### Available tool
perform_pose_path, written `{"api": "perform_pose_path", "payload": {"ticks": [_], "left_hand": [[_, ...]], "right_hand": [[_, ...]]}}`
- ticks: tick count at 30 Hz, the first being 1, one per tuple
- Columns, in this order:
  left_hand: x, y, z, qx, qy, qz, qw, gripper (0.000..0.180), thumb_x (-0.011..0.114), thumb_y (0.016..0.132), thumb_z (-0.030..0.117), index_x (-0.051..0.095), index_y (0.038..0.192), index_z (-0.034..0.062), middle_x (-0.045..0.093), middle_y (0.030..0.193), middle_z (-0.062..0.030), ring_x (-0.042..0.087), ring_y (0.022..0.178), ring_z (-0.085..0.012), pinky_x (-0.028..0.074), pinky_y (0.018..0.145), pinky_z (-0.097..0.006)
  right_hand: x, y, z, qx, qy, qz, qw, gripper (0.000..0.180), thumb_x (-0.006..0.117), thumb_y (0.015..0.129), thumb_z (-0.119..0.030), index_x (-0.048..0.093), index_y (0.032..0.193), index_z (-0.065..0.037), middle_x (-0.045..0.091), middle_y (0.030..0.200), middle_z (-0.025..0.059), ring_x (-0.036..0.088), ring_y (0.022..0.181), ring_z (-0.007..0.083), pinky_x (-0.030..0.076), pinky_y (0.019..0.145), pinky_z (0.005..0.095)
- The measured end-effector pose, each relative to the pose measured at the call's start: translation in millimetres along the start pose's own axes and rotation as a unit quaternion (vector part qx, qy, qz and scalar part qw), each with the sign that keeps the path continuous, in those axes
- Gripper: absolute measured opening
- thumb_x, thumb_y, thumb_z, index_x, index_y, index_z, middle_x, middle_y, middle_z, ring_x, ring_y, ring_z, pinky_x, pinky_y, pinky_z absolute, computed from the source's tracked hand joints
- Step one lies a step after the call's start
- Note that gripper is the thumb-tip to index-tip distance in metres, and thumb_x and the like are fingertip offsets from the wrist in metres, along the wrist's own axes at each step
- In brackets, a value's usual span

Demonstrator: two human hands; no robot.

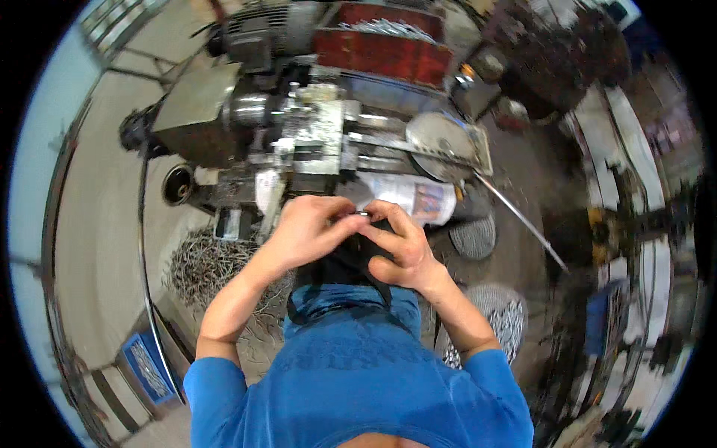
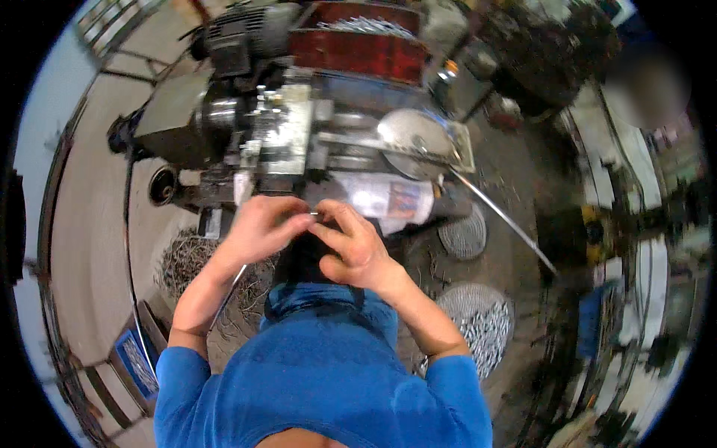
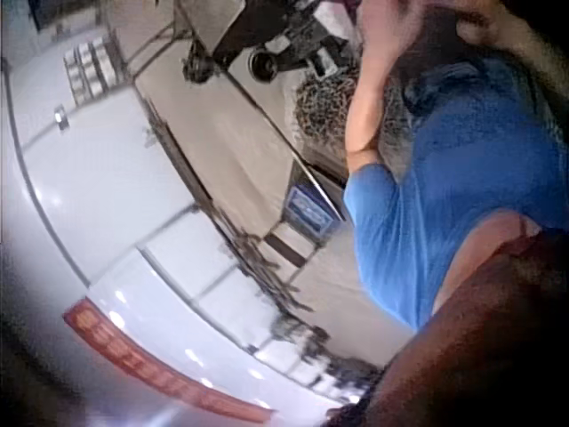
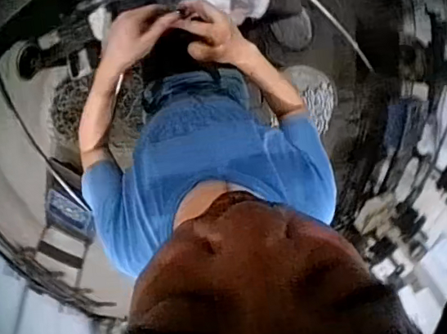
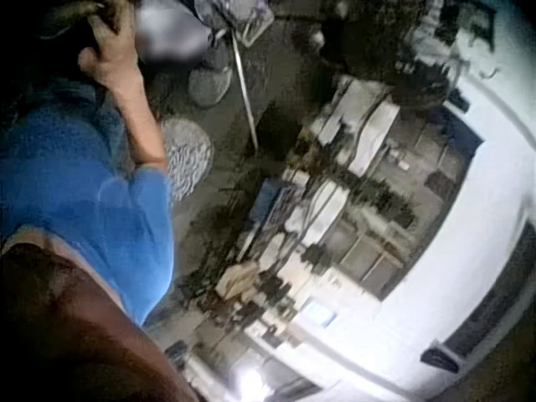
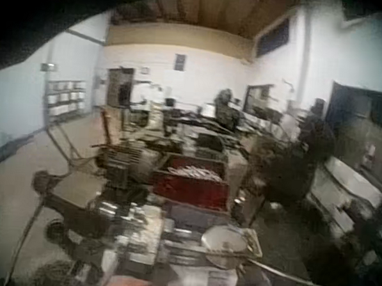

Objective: The person produces small metal fasteners by loading small metal blanks into a lathe and operating lever controls to shape them before dropping the finished items into a basket.

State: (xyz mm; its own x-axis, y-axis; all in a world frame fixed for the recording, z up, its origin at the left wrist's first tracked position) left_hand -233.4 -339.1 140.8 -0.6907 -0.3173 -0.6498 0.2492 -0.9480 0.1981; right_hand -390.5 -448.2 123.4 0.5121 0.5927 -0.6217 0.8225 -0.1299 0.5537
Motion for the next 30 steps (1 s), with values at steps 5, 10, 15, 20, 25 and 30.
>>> {"api": "perform_pose_path", "payload": {"ticks": [5, 10, 15, 20, 25, 30], "left_hand": [[-4, -15, -23, -0.04, -0.071, 0.03, 0.996, 0.033, 0.058, 0.087, 0.031, 0.065, 0.088, -0.0008, 0.061, 0.067, -0.0154, 0.062, 0.062, -0.0218, 0.046, 0.056, -0.031], [-11, -24, -35, -0.055, -0.045, 0.05, 0.996, 0.039, 0.054, 0.087, 0.038, 0.064, 0.072, 0.0035, 0.056, 0.058, -0.0165, 0.057, 0.056, -0.0337, 0.043, 0.051, -0.041], [-19, -24, -46, -0.057, -0.079, 0.117, 0.988, 0.047, 0.051, 0.09, 0.039, 0.06, 0.061, 0.0031, 0.052, 0.052, -0.0159, 0.054, 0.05, -0.0332, 0.04, 0.047, -0.04], [-43, -33, -55, -0.081, -0.073, 0.128, 0.986, 0.044, 0.048, 0.091, 0.04, 0.066, 0.073, 0.0041, 0.057, 0.058, -0.0166, 0.058, 0.055, -0.0325, 0.042, 0.05, -0.04], [-106, -76, -83, -0.184, -0.016, 0.187, 0.965, 0.041, 0.048, 0.091, 0.038, 0.066, 0.087, 0.0024, 0.058, 0.058, -0.0135, 0.059, 0.055, -0.0219, 0.047, 0.056, -0.035], [-184, -188, -127, -0.266, 0.148, 0.358, 0.883, 0.021, 0.05, 0.088, 0.011, 0.06, 0.103, 0.0015, 0.059, 0.062, -0.0122, 0.058, 0.049, -0.0195, 0.045, 0.052, -0.032]], "right_hand": [[20, 26, -7, -0.029, 0.02, -0.014, 0.999, 0.041, 0.061, 0.054, -0.005, 0.061, 0.094, 0.003, 0.052, 0.11, 0.019, 0.055, 0.091, 0.0346, 0.048, 0.078, 0.0392], [25, 50, -5, -0.075, -0.019, -0.077, 0.994, 0.041, 0.061, 0.052, -0.006, 0.064, 0.092, 0.001, 0.057, 0.101, 0.0163, 0.056, 0.087, 0.0323, 0.049, 0.075, 0.0382], [26, 75, -5, -0.116, -0.022, -0.128, 0.985, 0.039, 0.063, 0.053, -0.006, 0.063, 0.092, 0.001, 0.056, 0.095, 0.0142, 0.054, 0.084, 0.032, 0.048, 0.072, 0.0388], [41, 101, -3, -0.144, -0.019, -0.18, 0.973, 0.036, 0.063, 0.053, -0.008, 0.064, 0.089, -0.001, 0.057, 0.095, 0.0144, 0.054, 0.082, 0.0316, 0.048, 0.071, 0.0392], [54, 160, 16, -0.116, -0.105, -0.253, 0.955, 0.039, 0.064, 0.054, -0.013, 0.067, 0.091, -0.003, 0.06, 0.105, 0.0181, 0.058, 0.09, 0.0341, 0.049, 0.077, 0.0416], [94, 234, 81, -0.109, -0.374, -0.273, 0.88, 0.033, 0.063, 0.053, -0.019, 0.073, 0.084, -0.015, 0.065, 0.093, 0.0041, 0.052, 0.104, 0.0242, 0.03, 0.103, 0.0455]]}}
Point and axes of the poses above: each hand's wrist, its own y-axis towards the middle knuckle, its own x-axis out of the palm, z = x × y, the point moved 1 cm from there along y, towards the middle knuckle
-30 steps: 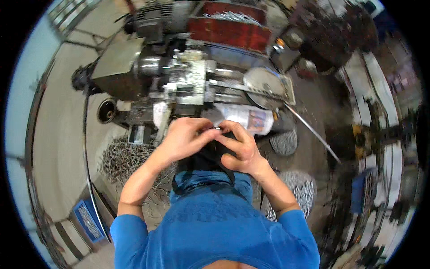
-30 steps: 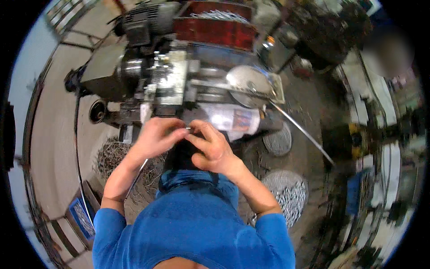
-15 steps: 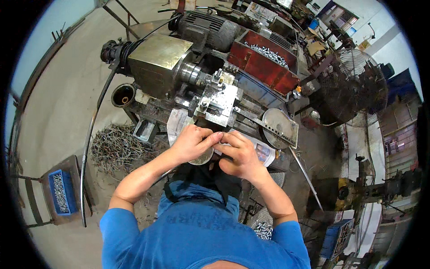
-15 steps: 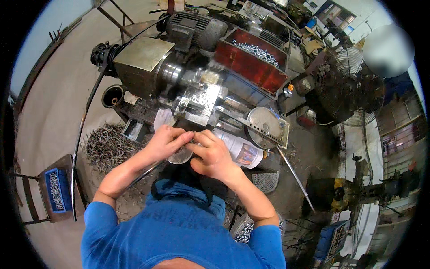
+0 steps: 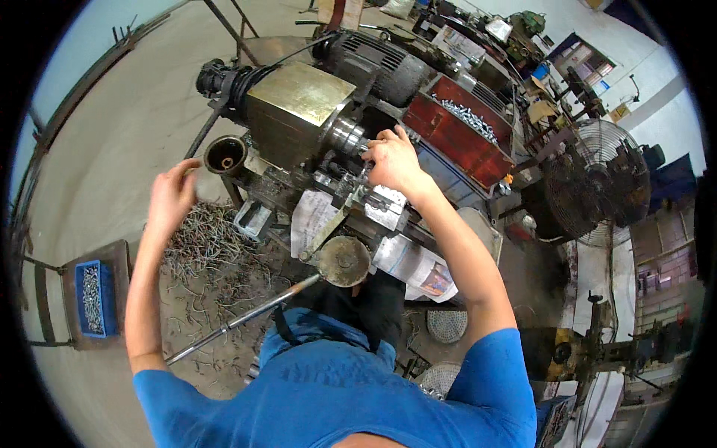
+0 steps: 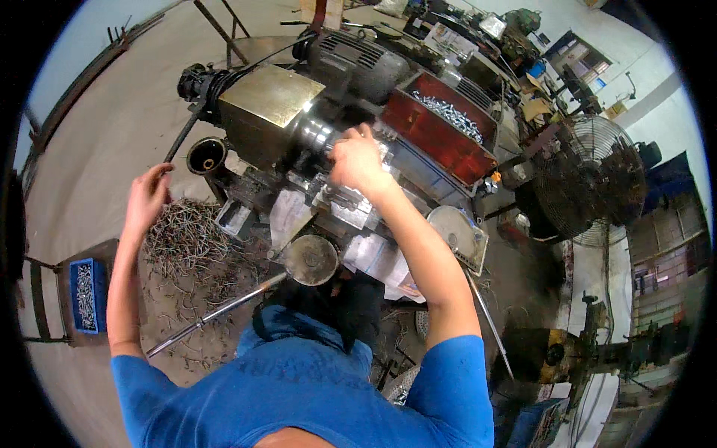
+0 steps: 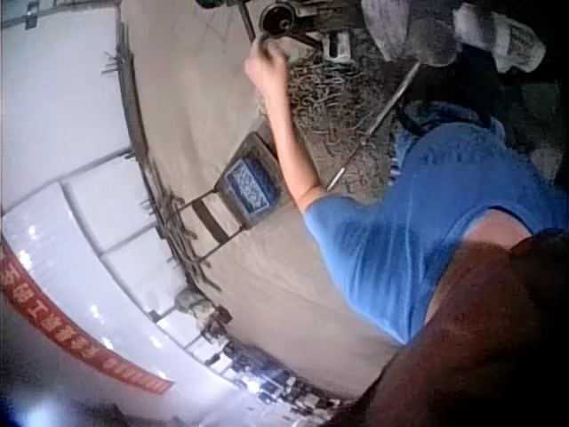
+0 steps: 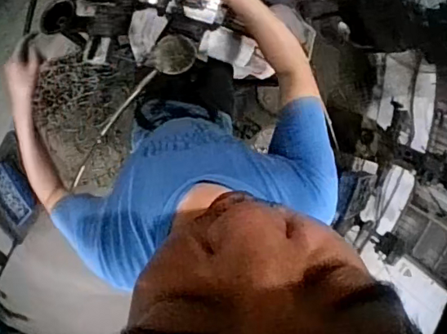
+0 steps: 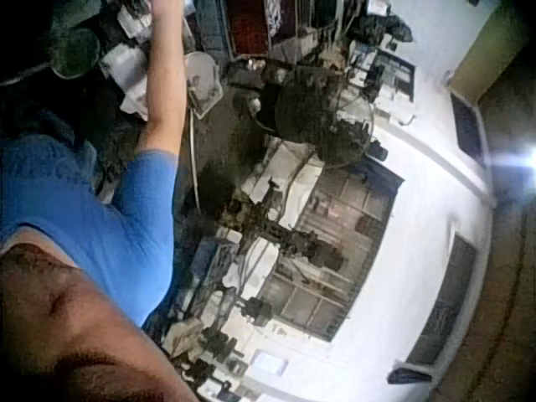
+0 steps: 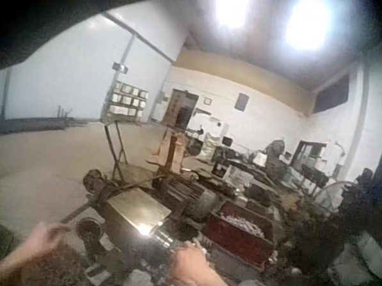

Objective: The person produces small metal fasteners by loading small metal blanks into a lathe and operating lever controls to shape them before dropping the finished items into a basket.

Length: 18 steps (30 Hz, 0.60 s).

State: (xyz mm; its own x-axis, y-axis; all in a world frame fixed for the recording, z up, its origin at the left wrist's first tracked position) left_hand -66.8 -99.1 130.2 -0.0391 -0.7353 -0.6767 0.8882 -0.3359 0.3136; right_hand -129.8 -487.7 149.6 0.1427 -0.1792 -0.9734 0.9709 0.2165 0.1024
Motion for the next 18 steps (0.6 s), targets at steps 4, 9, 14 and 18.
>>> {"api": "perform_pose_path", "payload": {"ticks": [4, 9, 14, 18], "left_hand": [[-41, -36, -79, -0.06, 0.214, 0.008, 0.975, 0.036, 0.06, 0.08, 0.017, 0.056, 0.114, 0.0058, 0.062, 0.074, -0.0192, 0.062, 0.072, -0.0344, 0.047, 0.065, -0.042], [-23, -85, -125, -0.139, 0.179, -0.023, 0.974, 0.05, 0.069, 0.072, 0.026, 0.054, 0.113, 0.0016, 0.062, 0.081, -0.0239, 0.06, 0.079, -0.0402, 0.047, 0.07, -0.044], [-17, -67, -147, -0.175, 0.196, -0.046, 0.964, 0.033, 0.065, 0.071, 0.019, 0.056, 0.098, 0.0005, 0.061, 0.079, -0.0243, 0.058, 0.081, -0.0421, 0.047, 0.07, -0.046], [-20, -56, -173, -0.169, 0.309, -0.057, 0.934, 0.028, 0.061, 0.07, 0.014, 0.058, 0.095, 0.0021, 0.061, 0.085, -0.0237, 0.059, 0.083, -0.041, 0.047, 0.072, -0.047]], "right_hand": [[38, 33, 17, 0.05, -0.06, -0.078, 0.994, 0.032, 0.063, 0.053, -0.022, 0.073, 0.083, -0.02, 0.066, 0.089, 0.0032, 0.054, 0.105, 0.0221, 0.021, 0.108, 0.0491], [45, 41, 18, 0.035, -0.043, -0.071, 0.996, 0.032, 0.062, 0.054, -0.025, 0.073, 0.084, -0.025, 0.066, 0.088, 0.0014, 0.054, 0.105, 0.0208, 0.019, 0.109, 0.0501], [49, 46, 18, 0.057, 0.006, -0.057, 0.997, 0.022, 0.061, 0.057, -0.024, 0.072, 0.076, -0.022, 0.067, 0.083, 0.0047, 0.056, 0.1, 0.024, 0.021, 0.107, 0.049], [43, 46, 18, 0.065, 0.047, -0.057, 0.995, 0.018, 0.062, 0.055, -0.025, 0.071, 0.068, -0.018, 0.066, 0.075, 0.0101, 0.059, 0.092, 0.0262, 0.024, 0.106, 0.0486]]}}
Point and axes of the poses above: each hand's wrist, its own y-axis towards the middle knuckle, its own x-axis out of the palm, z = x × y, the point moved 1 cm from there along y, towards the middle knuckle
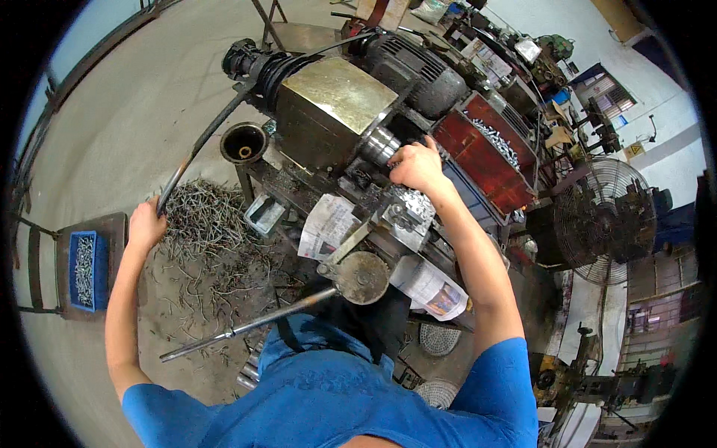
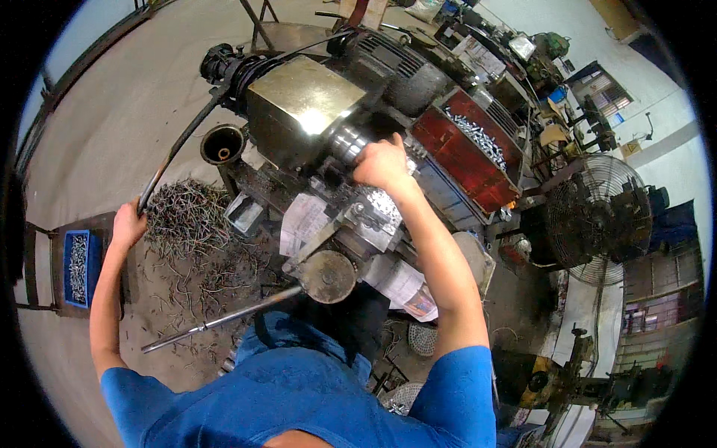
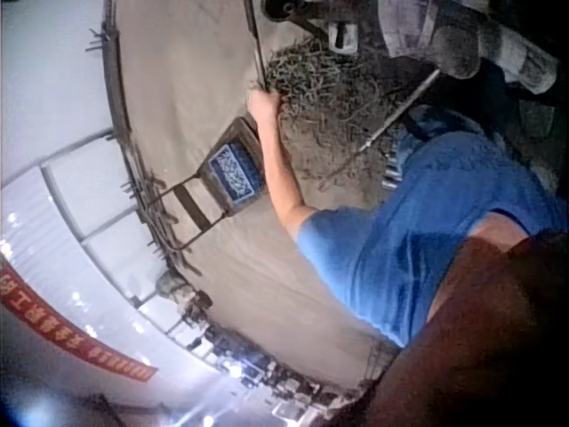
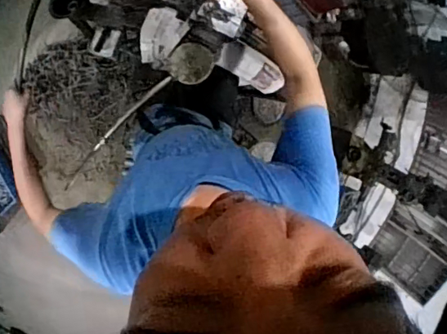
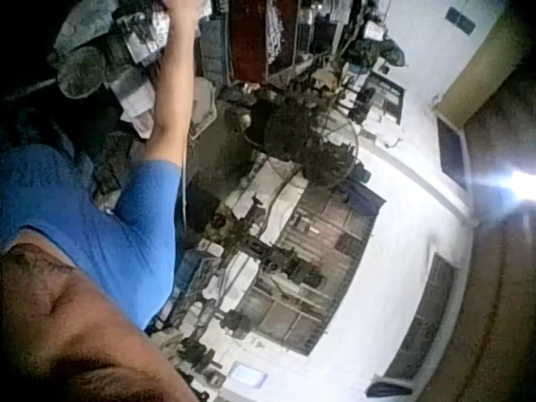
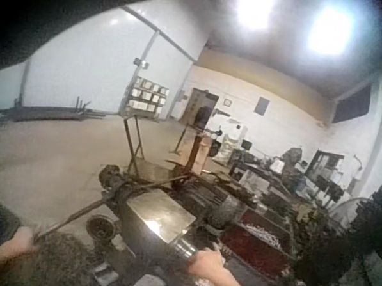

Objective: The person produces small metal fasteners by loading small metal blanks into a lathe and operating lever controls to shape them before dropping the finished items into a basket.

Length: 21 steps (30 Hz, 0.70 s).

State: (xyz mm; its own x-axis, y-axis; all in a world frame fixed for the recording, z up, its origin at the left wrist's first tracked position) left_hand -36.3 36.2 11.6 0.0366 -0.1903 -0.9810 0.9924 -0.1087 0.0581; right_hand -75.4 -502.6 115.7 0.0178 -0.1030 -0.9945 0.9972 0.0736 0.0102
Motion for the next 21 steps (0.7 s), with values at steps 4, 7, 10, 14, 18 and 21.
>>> {"api": "perform_pose_path", "payload": {"ticks": [4, 7, 10, 14, 18, 21], "left_hand": [[-10, 54, -61, 0.006, 0.177, 0.055, 0.983, 0.012, 0.057, 0.07, 0.007, 0.064, 0.079, 0.0049, 0.062, 0.073, -0.0185, 0.062, 0.075, -0.0341, 0.05, 0.067, -0.043], [-24, 86, -79, 0.048, 0.212, 0.103, 0.971, 0.01, 0.054, 0.073, 0.006, 0.062, 0.079, 0.0059, 0.062, 0.076, -0.0171, 0.063, 0.074, -0.0326, 0.051, 0.064, -0.043], [-17, 103, -83, 0.012, 0.208, 0.05, 0.977, 0.009, 0.054, 0.074, 0.006, 0.059, 0.081, 0.0053, 0.063, 0.083, -0.0162, 0.062, 0.08, -0.0328, 0.051, 0.07, -0.043], [-12, 93, -61, 0.065, 0.05, 0.166, 0.983, 0.026, 0.058, 0.075, 0.01, 0.062, 0.101, 0.0075, 0.063, 0.085, -0.0161, 0.061, 0.082, -0.0345, 0.049, 0.074, -0.044], [35, 65, 39, 0.111, -0.277, 0.315, 0.901, 0.032, 0.058, 0.082, 0.016, 0.057, 0.112, 0.0045, 0.064, 0.091, -0.0163, 0.062, 0.086, -0.0293, 0.049, 0.074, -0.04], [171, 72, 67, 0.03, -0.242, -0.139, 0.96, 0.049, 0.071, 0.07, 0.036, 0.06, 0.104, 0.0015, 0.062, 0.098, -0.0245, 0.061, 0.09, -0.0386, 0.047, 0.079, -0.043]], "right_hand": [[-8, 0, -5, 0.015, 0.023, 0.012, 1.0, 0.019, 0.063, 0.054, -0.027, 0.071, 0.067, -0.017, 0.066, 0.075, 0.0109, 0.061, 0.086, 0.0269, 0.025, 0.104, 0.0509], [-10, 4, -6, 0.039, 0.006, -0.032, 0.999, 0.019, 0.063, 0.056, -0.028, 0.073, 0.07, -0.02, 0.066, 0.079, 0.0093, 0.061, 0.09, 0.0265, 0.023, 0.106, 0.0518], [-7, -4, 0, 0.045, 0.008, -0.027, 0.999, 0.025, 0.063, 0.056, -0.025, 0.073, 0.078, -0.021, 0.067, 0.082, 0.0086, 0.058, 0.096, 0.0258, 0.019, 0.107, 0.0558], [-31, -38, -2, 0.001, 0.043, 0.111, 0.993, 0.031, 0.063, 0.057, -0.022, 0.071, 0.086, -0.017, 0.066, 0.093, 0.0022, 0.054, 0.104, 0.0232, 0.016, 0.107, 0.0583], [-49, -111, 27, 0.014, 0.037, 0.207, 0.978, 0.032, 0.063, 0.059, -0.019, 0.068, 0.089, -0.012, 0.064, 0.104, 0.0012, 0.053, 0.106, 0.0214, 0.019, 0.106, 0.0555], [-37, -179, 62, 0.097, 0.086, 0.193, 0.973, 0.034, 0.062, 0.058, -0.017, 0.068, 0.091, -0.011, 0.063, 0.106, 0.0031, 0.053, 0.106, 0.0236, 0.024, 0.105, 0.0537]]}}
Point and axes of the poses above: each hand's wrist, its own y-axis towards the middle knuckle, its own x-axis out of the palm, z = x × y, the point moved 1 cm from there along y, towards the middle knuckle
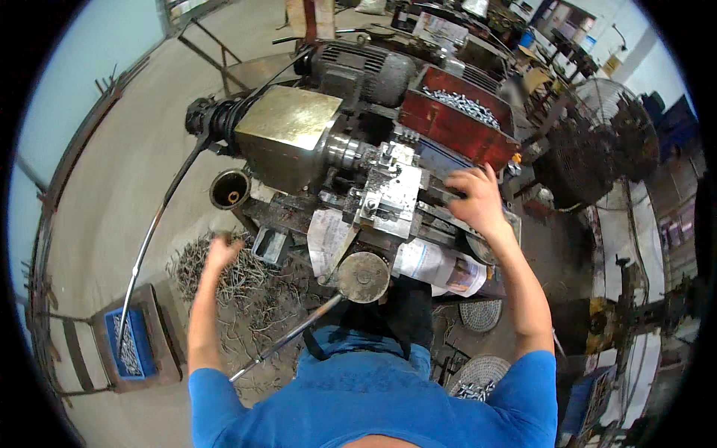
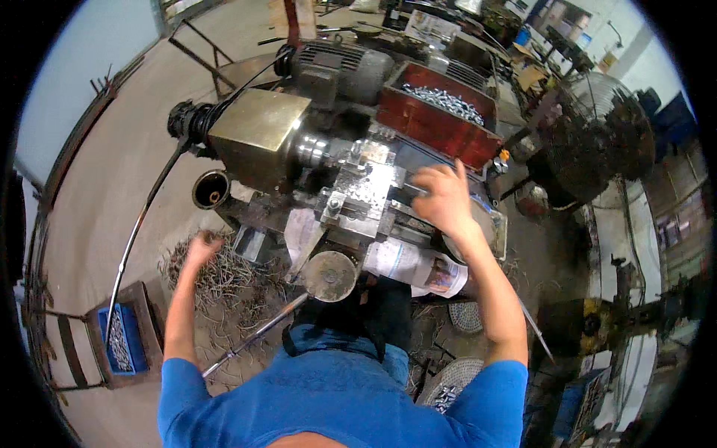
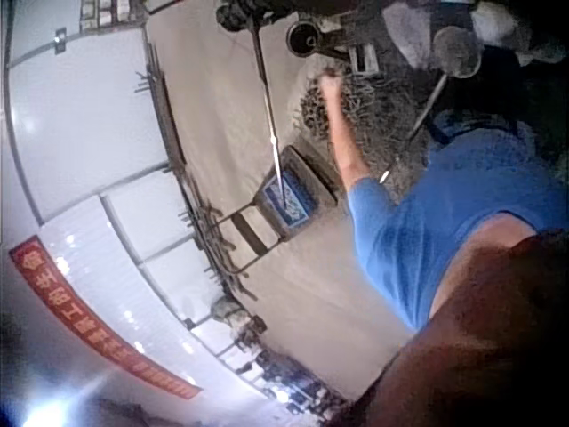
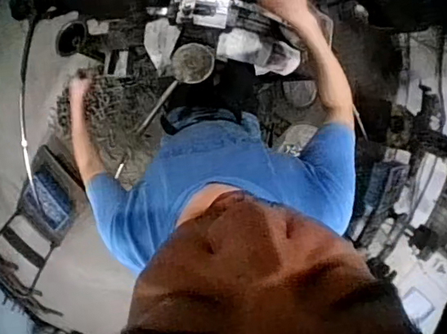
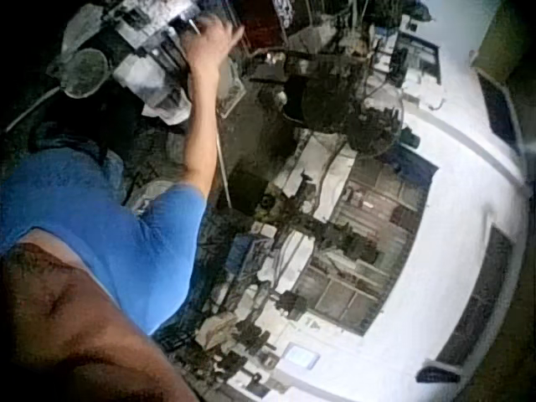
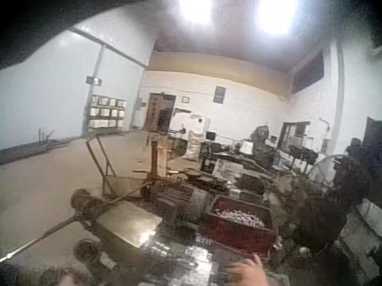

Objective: The person produces small metal fasteners by loading small metal blanks into a lathe and operating lever controls to shape them before dropping the finished items into a basket.

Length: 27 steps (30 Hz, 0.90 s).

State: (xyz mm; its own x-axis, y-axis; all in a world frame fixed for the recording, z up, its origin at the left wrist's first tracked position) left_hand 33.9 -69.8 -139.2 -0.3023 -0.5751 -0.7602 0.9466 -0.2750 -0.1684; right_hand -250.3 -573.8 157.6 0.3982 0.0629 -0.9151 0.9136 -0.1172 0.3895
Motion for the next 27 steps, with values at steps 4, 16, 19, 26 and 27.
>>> {"api": "perform_pose_path", "payload": {"ticks": [4, 16, 19, 26, 27], "left_hand": [[87, -3, 46, 0.08, 0.261, -0.056, 0.961, 0.041, 0.069, 0.07, 0.036, 0.063, 0.099, 0.0074, 0.064, 0.092, -0.0191, 0.061, 0.091, -0.0343, 0.049, 0.076, -0.044], [26, 2, 36, 0.1, 0.342, -0.006, 0.935, 0.027, 0.065, 0.071, 0.024, 0.062, 0.094, 0.0106, 0.065, 0.088, -0.0148, 0.063, 0.085, -0.0324, 0.051, 0.072, -0.043], [10, -9, -5, -0.001, 0.344, -0.021, 0.939, 0.033, 0.065, 0.071, 0.031, 0.064, 0.097, 0.0116, 0.065, 0.093, -0.0172, 0.063, 0.088, -0.0336, 0.05, 0.075, -0.045], [-13, -65, -78, -0.116, 0.228, -0.141, 0.956, 0.034, 0.063, 0.07, 0.026, 0.065, 0.099, 0.0082, 0.067, 0.089, -0.0132, 0.066, 0.067, -0.0262, 0.052, 0.071, -0.04], [-12, -68, -97, -0.114, 0.207, -0.161, 0.958, 0.035, 0.062, 0.07, 0.023, 0.065, 0.101, 0.0069, 0.067, 0.088, -0.0127, 0.066, 0.064, -0.0243, 0.052, 0.07, -0.038]], "right_hand": [[-31, -100, 48, 0.178, -0.006, -0.052, 0.983, 0.034, 0.062, 0.057, -0.016, 0.069, 0.09, -0.009, 0.065, 0.103, 0.0075, 0.055, 0.102, 0.0275, 0.029, 0.103, 0.0471], [-5, -414, 189, 0.554, -0.213, -0.154, 0.79, 0.058, 0.063, 0.064, -0.017, 0.054, 0.121, -0.011, 0.056, 0.119, 0.0125, 0.05, 0.114, 0.0307, 0.035, 0.099, 0.0453], [2, -429, 197, 0.576, -0.252, -0.132, 0.767, 0.044, 0.066, 0.061, -0.017, 0.057, 0.102, -0.007, 0.061, 0.103, 0.0158, 0.054, 0.104, 0.0333, 0.039, 0.092, 0.0459], [15, -450, 137, 0.54, -0.251, -0.081, 0.799, 0.028, 0.067, 0.058, -0.019, 0.055, 0.078, -0.005, 0.062, 0.072, 0.0173, 0.061, 0.071, 0.0385, 0.049, 0.065, 0.0472], [26, -462, 124, 0.552, -0.242, -0.074, 0.794, 0.027, 0.066, 0.058, -0.019, 0.055, 0.078, -0.005, 0.061, 0.071, 0.0184, 0.06, 0.069, 0.0397, 0.049, 0.063, 0.0483]]}}
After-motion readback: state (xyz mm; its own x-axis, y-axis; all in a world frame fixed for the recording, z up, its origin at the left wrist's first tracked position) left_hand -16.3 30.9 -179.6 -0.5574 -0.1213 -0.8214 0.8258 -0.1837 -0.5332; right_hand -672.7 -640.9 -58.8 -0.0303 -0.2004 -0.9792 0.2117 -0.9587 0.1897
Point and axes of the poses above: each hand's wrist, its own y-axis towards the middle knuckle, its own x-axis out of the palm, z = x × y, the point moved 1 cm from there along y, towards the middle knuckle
